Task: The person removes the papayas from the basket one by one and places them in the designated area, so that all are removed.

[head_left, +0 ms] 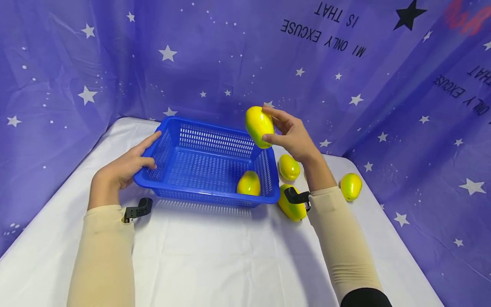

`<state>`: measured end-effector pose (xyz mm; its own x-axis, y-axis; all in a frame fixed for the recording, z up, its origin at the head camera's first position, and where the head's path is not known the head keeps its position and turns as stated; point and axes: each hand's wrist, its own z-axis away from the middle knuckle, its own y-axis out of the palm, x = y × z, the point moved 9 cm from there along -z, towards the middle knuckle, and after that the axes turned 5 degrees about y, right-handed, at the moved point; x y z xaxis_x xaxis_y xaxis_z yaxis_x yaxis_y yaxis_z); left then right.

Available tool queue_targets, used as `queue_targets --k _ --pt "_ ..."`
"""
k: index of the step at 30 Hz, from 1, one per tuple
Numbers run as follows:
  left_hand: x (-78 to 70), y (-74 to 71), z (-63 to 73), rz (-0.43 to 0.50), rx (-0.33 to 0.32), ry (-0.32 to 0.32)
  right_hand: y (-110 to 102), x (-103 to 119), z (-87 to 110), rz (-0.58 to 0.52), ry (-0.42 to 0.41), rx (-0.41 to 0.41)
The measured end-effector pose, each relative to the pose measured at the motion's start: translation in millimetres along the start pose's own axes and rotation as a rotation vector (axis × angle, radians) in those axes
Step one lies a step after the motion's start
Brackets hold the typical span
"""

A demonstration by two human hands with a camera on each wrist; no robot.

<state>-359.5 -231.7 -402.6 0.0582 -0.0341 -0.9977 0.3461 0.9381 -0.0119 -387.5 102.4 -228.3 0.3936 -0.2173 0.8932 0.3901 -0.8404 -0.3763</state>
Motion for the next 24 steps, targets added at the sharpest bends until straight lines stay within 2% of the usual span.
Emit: queue_targets --k 7,13,16,24 --pt "3.5 -0.2 0.2 -0.006 0.001 0.007 -35.3 -6.3 23.3 0.015 0.048 -0.091" --pt "-4.3 3.0 -2.8 -0.015 0.018 0.021 -78.4 -26.4 50.8 0.006 0.005 -0.162" --pt "-6.9 4.9 -3.2 -0.014 0.018 0.023 -93.7 -28.8 64.6 -0.004 -0.005 -0.185" --pt "-1.7 2.9 0.1 -0.006 0.003 -0.007 -119.3 -45.3 99.2 0.025 0.079 -0.234"
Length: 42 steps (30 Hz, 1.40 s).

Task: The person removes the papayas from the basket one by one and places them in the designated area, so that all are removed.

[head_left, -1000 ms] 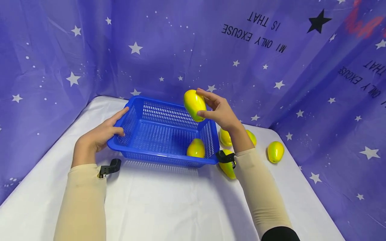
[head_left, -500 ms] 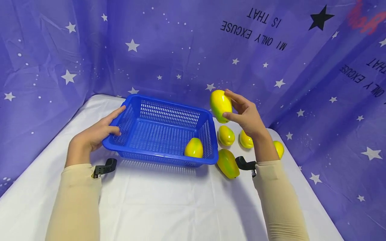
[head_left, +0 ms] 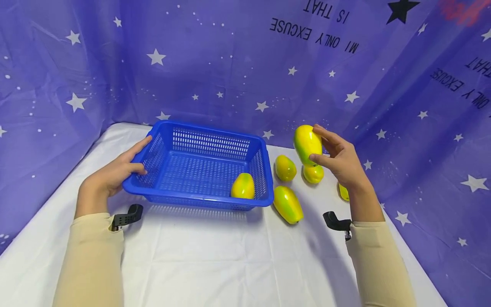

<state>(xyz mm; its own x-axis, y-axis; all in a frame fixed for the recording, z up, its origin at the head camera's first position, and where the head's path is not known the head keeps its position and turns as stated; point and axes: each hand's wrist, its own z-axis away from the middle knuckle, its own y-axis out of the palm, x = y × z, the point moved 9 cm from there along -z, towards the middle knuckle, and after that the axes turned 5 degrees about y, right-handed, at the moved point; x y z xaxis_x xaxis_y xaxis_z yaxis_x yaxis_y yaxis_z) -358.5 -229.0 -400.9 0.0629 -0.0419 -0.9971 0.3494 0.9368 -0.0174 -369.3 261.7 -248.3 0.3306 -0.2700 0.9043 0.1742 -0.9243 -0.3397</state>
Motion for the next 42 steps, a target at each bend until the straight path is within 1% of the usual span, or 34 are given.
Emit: queue_targets --k 7,11,14,17,21,26,31,35,38,42 --pt "9.6 -4.0 5.1 0.023 -0.001 -0.003 -14.5 -21.1 25.5 0.060 0.022 -0.024" --pt "12.6 -4.1 6.6 0.020 0.009 0.000 -27.1 -37.9 42.6 0.086 0.069 -0.053" --pt "12.6 -1.8 3.4 0.024 0.015 0.001 -41.7 -46.3 56.0 0.083 0.092 -0.094" --pt "10.4 0.2 -1.4 0.032 0.013 0.002 -54.9 -50.4 66.4 0.060 0.093 -0.125" --pt "7.1 -0.9 -5.2 0.022 0.008 -0.002 -64.6 -58.6 73.7 0.039 0.102 -0.135" --pt "5.8 -4.9 -6.4 0.012 -0.004 -0.017 -65.7 -72.6 78.0 0.037 0.129 -0.129" --pt "5.2 -5.8 -8.5 0.006 -0.003 -0.009 -63.6 -83.4 83.7 0.028 0.149 -0.132" --pt "5.1 -3.3 -9.7 0.054 0.019 0.011 -65.5 -102.7 90.2 0.027 0.183 -0.134" --pt "6.0 -3.3 -9.2 0.092 0.020 0.019 -66.0 -115.6 92.7 0.040 0.195 -0.130" --pt "8.1 -4.4 -10.2 0.090 0.016 0.007 -64.5 -128.7 95.9 0.070 0.213 -0.126"
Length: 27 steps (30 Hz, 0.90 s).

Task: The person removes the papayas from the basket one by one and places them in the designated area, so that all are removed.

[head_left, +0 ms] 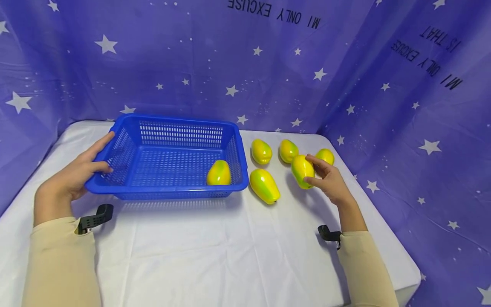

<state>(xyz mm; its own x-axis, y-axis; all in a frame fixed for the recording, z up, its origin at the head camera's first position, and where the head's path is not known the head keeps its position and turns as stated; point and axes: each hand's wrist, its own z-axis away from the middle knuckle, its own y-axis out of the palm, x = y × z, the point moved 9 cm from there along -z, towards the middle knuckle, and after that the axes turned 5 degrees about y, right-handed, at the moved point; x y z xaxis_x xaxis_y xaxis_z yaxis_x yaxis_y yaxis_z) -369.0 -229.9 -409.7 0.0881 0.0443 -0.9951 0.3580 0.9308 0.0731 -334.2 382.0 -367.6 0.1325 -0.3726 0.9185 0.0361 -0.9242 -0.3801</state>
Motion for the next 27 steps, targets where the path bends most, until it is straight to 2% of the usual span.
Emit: queue_targets --k 7,14,24,27 --pt "2.3 1.2 -4.4 0.060 0.013 0.019 7.5 3.8 6.9 0.040 0.074 0.014" --pt "6.5 -8.2 -3.8 -0.019 0.005 -0.006 17.8 -6.2 4.3 0.052 0.089 0.045" --pt "6.2 -4.1 -4.1 0.043 0.016 0.001 20.1 -11.7 4.7 0.025 0.115 0.056" --pt "5.5 -3.8 -4.6 0.013 0.008 -0.010 20.1 -11.5 4.4 0.024 0.108 0.054"
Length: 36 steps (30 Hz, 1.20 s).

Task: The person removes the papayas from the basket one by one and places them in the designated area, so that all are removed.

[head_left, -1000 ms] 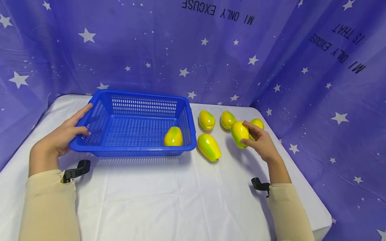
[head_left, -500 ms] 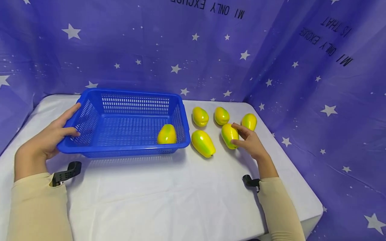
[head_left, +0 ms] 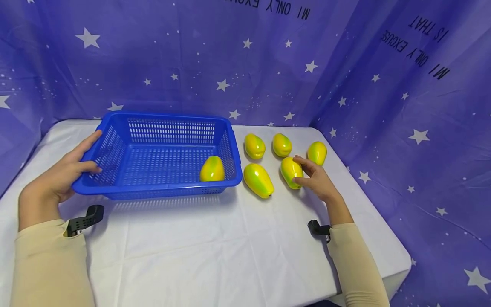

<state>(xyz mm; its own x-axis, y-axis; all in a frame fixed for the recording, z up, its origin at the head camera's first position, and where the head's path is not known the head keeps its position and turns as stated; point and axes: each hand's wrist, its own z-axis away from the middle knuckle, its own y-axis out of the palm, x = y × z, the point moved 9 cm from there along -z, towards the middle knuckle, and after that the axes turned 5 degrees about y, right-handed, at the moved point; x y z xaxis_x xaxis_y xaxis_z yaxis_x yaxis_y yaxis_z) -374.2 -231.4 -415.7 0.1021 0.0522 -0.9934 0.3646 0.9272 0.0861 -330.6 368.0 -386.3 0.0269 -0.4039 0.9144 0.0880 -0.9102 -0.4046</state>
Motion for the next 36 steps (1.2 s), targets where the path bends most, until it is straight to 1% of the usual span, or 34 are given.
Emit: queue_targets --k 4,7,8,11,14,18,23,27,33,36 --pt "-0.1 -1.0 -0.1 -0.036 -0.014 -0.018 0.8 1.6 -0.7 0.006 -0.018 0.003" --pt "0.3 -1.2 -0.1 -0.022 -0.010 -0.018 2.3 3.1 -1.4 0.010 -0.028 0.011" --pt "0.5 -1.8 0.1 -0.038 -0.016 -0.022 2.9 4.0 -1.6 0.013 -0.031 0.013" --pt "0.5 -2.3 0.4 -0.047 -0.020 -0.024 4.4 6.0 -1.6 0.030 -0.030 0.019" --pt "-0.1 -1.0 0.6 -0.021 -0.016 -0.015 4.7 8.8 -0.1 0.052 -0.019 0.016" --pt "-1.7 2.3 0.6 0.050 0.001 0.005 3.3 13.2 3.0 0.087 -0.006 0.005" --pt "-2.1 2.3 0.6 0.050 -0.005 0.003 0.1 19.1 4.3 0.138 0.009 -0.010" --pt "-2.3 1.0 0.4 0.026 -0.016 -0.004 -4.9 22.5 3.1 0.145 0.026 -0.027" --pt "-2.6 1.7 -0.6 0.044 -0.002 0.004 -9.6 24.8 4.2 0.159 0.042 -0.035" --pt "-2.9 2.4 -0.1 0.030 -0.004 -0.002 -10.7 25.4 5.3 0.160 0.048 -0.032"
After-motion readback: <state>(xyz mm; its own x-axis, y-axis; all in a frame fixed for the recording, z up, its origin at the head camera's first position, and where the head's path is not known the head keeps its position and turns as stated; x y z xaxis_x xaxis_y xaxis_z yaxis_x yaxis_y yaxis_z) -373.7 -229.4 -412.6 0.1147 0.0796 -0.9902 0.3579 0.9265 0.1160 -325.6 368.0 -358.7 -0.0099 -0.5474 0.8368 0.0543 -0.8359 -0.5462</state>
